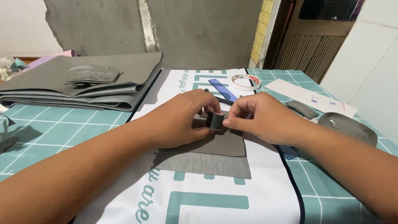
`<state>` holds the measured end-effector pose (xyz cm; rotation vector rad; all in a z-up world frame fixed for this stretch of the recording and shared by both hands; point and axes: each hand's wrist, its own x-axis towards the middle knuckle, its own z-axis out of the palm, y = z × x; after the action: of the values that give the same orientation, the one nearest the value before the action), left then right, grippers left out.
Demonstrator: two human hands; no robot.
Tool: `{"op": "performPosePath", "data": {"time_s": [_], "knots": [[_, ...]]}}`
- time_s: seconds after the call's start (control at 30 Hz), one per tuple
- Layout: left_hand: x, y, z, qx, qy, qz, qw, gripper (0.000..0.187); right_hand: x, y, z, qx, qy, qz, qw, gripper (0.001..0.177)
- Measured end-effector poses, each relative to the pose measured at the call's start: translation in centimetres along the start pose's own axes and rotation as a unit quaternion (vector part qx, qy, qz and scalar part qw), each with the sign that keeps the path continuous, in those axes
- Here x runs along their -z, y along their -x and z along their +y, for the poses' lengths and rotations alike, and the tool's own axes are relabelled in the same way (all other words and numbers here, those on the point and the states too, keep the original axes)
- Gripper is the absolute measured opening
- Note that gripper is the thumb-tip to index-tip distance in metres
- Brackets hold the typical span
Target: Applying double-sided adhesive tape to the edges of leather pieces and cutting it to size for assembly.
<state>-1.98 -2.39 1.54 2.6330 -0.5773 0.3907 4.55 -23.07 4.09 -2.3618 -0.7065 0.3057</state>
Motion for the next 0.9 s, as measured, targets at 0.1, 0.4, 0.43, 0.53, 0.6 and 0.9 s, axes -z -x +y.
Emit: {"op": "performPosePath", "data": {"time_s": [0.1, 0.4, 0.43, 0.53, 0.6, 0.9], "knots": [[-0.2, 0.0, -0.6, -0.027, -0.045, 0.029, 0.998, 0.033, 0.2, -0.2, 0.5, 0.017, -0.019, -0.016, 1.000, 0.016], [0.5, 0.1, 0.4, 0.016, -0.076, 0.019, 0.997, 0.028, 0.8, 0.6, -0.6, -0.012, 0.007, -0.009, 1.000, 0.011], [0.3, 0.1, 0.1, 0.016, -0.076, 0.019, 0.997, 0.028, 0.9, 0.8, -1.0, -0.012, 0.007, -0.009, 1.000, 0.011], [0.0, 0.0, -0.6, -0.032, -0.082, 0.044, 0.995, 0.031, 1.1, 1.2, -1.8, -0.046, 0.033, -0.016, 0.998, 0.011], [-0.1, 0.1, -0.8, -0.057, -0.094, 0.067, 0.992, 0.031, 1.2, 1.1, -1.6, -0.045, 0.016, -0.008, 0.999, 0.010], [-0.1, -0.2, -1.5, -0.087, -0.124, 0.082, 0.985, 0.033, 1.8, 0.4, -0.4, -0.011, 0.018, -0.007, 1.000, 0.013]]}}
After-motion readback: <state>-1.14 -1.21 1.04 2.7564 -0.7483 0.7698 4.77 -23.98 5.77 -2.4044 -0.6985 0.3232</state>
